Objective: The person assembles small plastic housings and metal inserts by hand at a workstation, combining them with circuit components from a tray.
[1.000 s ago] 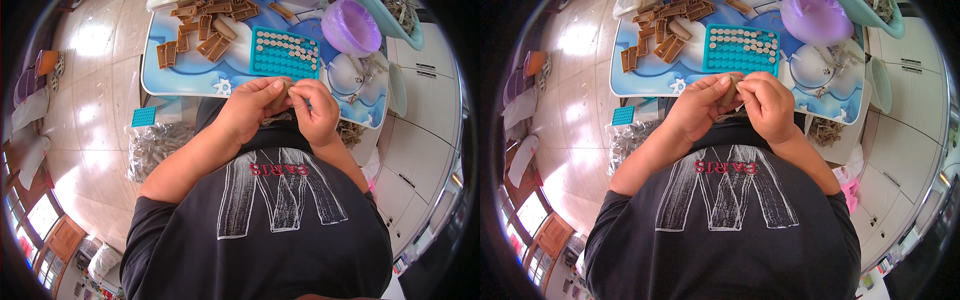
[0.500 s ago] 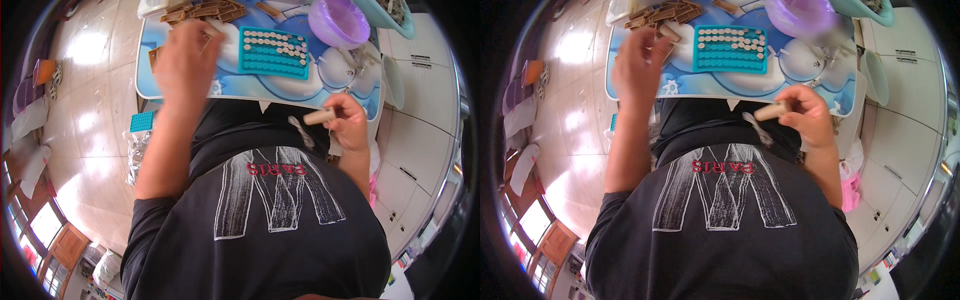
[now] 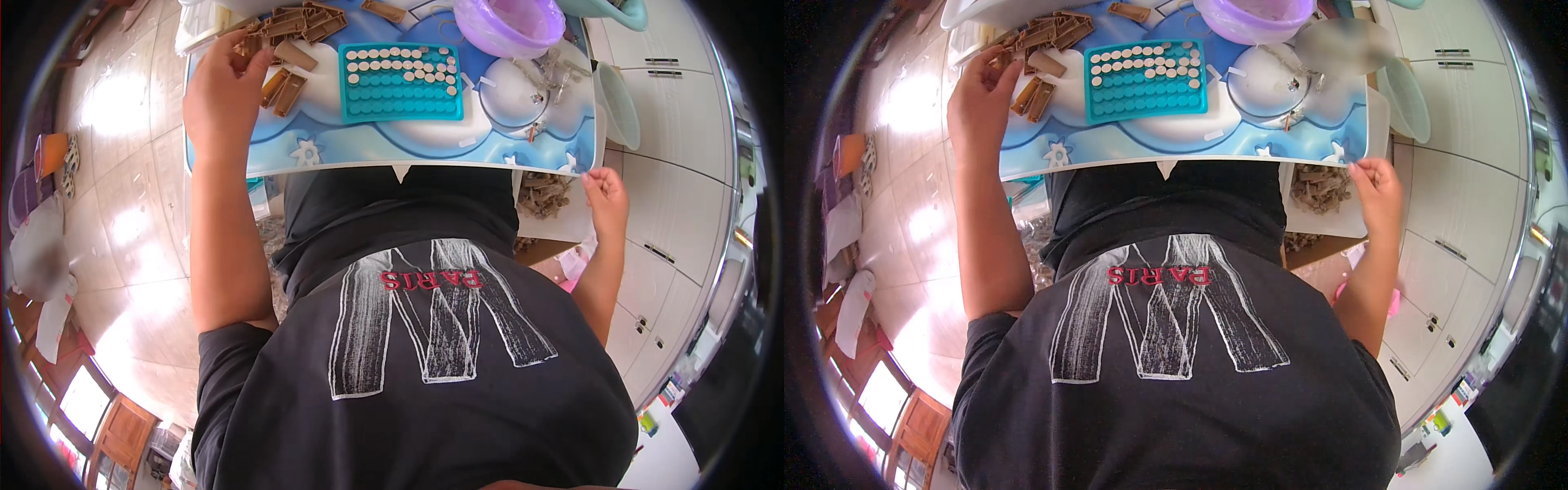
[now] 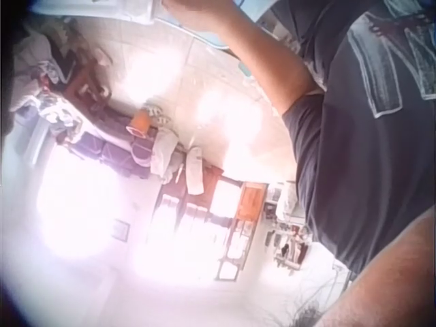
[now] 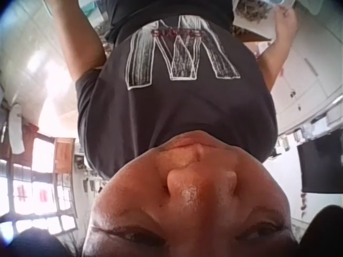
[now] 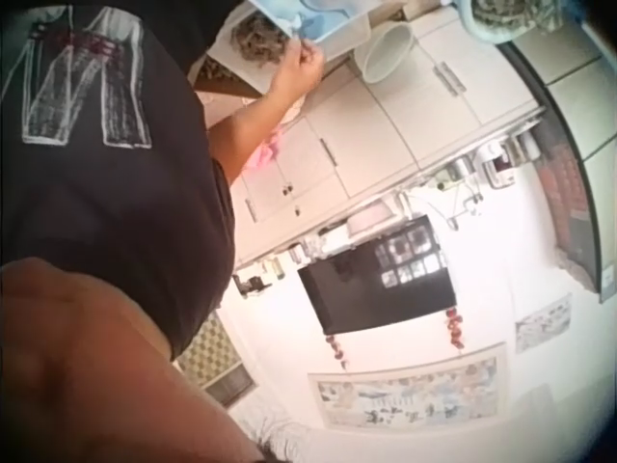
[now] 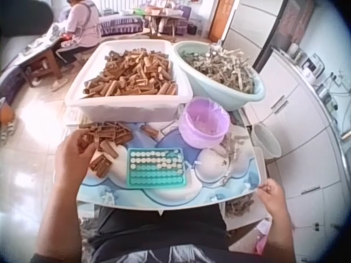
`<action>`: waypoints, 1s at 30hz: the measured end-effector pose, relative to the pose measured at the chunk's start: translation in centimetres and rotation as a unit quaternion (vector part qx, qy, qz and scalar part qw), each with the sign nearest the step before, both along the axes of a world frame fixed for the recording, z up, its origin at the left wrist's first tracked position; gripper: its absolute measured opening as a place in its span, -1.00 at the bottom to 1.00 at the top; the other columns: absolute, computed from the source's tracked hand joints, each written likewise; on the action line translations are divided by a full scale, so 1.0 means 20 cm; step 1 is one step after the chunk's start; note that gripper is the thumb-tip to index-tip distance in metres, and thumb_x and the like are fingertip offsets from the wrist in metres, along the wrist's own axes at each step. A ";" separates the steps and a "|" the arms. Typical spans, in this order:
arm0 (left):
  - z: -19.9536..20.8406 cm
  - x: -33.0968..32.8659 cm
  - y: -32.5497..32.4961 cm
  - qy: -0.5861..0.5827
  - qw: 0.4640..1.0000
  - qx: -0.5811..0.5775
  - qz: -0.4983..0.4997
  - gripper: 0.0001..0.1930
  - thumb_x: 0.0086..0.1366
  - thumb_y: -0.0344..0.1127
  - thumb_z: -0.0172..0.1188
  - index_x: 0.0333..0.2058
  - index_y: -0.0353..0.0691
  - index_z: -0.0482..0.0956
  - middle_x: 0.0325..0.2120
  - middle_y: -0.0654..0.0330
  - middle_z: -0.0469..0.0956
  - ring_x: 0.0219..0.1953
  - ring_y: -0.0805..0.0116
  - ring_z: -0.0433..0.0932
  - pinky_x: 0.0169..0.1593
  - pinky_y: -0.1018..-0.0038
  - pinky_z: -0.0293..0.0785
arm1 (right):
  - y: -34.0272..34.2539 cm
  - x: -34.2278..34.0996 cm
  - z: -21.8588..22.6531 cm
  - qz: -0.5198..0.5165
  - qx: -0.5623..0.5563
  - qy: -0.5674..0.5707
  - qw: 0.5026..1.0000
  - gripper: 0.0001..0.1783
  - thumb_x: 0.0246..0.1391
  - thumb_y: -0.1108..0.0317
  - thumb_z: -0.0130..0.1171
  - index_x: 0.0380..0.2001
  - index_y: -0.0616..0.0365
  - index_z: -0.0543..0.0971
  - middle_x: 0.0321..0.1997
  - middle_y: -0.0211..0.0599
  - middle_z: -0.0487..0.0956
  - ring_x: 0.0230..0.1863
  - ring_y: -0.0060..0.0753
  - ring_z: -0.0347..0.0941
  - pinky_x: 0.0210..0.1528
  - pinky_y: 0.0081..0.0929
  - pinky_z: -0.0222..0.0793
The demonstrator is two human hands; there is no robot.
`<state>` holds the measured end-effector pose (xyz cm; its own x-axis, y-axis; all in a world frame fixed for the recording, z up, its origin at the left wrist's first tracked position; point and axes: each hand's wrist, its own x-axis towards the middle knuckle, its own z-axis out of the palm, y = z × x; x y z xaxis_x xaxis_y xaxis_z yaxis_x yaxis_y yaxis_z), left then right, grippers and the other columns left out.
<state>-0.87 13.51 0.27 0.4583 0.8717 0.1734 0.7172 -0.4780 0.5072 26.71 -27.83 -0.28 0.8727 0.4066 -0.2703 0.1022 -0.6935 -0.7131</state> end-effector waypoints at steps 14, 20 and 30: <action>0.07 -0.04 -0.33 -0.426 0.735 -0.521 -0.081 -0.76 0.30 -0.36 0.00 -0.09 -0.30 0.44 -0.55 0.26 0.44 -0.68 0.58 0.30 -0.61 0.68 0.16 | 0.68 -0.08 0.05 0.187 -0.023 -0.288 0.939 -0.78 -0.03 0.39 0.23 -0.24 0.09 0.59 -0.31 -0.36 0.52 -0.37 -0.45 0.45 -0.30 -0.61 0.35; 0.02 -0.07 -0.39 -0.427 0.669 -0.606 -0.052 -0.84 0.35 -0.27 -0.02 -0.30 -0.24 0.45 -0.58 0.27 0.38 -0.72 0.63 0.17 -0.65 0.71 0.05 | 0.64 0.05 0.10 0.054 0.215 -0.200 0.954 -0.81 0.05 0.33 0.22 -0.31 0.23 0.58 -0.40 -0.40 0.56 -0.38 -0.64 0.39 -0.31 -0.66 0.31; 0.12 0.06 -0.60 -0.357 0.812 -0.413 -0.205 -0.86 0.26 -0.34 0.16 -0.26 -0.26 0.59 -0.52 0.33 0.48 -0.53 0.63 0.37 -0.44 0.72 0.27 | 0.67 -0.32 0.23 0.195 0.414 0.147 0.877 -0.80 0.10 0.35 0.17 -0.35 0.32 0.57 -0.33 -0.31 0.52 -0.38 -0.56 0.39 -0.32 -0.64 0.28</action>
<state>0.31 1.52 2.74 0.7796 0.6247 -0.0434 -0.0346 0.1122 0.9931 20.33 -14.49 4.34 0.5655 0.8219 0.0681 -0.0570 0.1213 -0.9910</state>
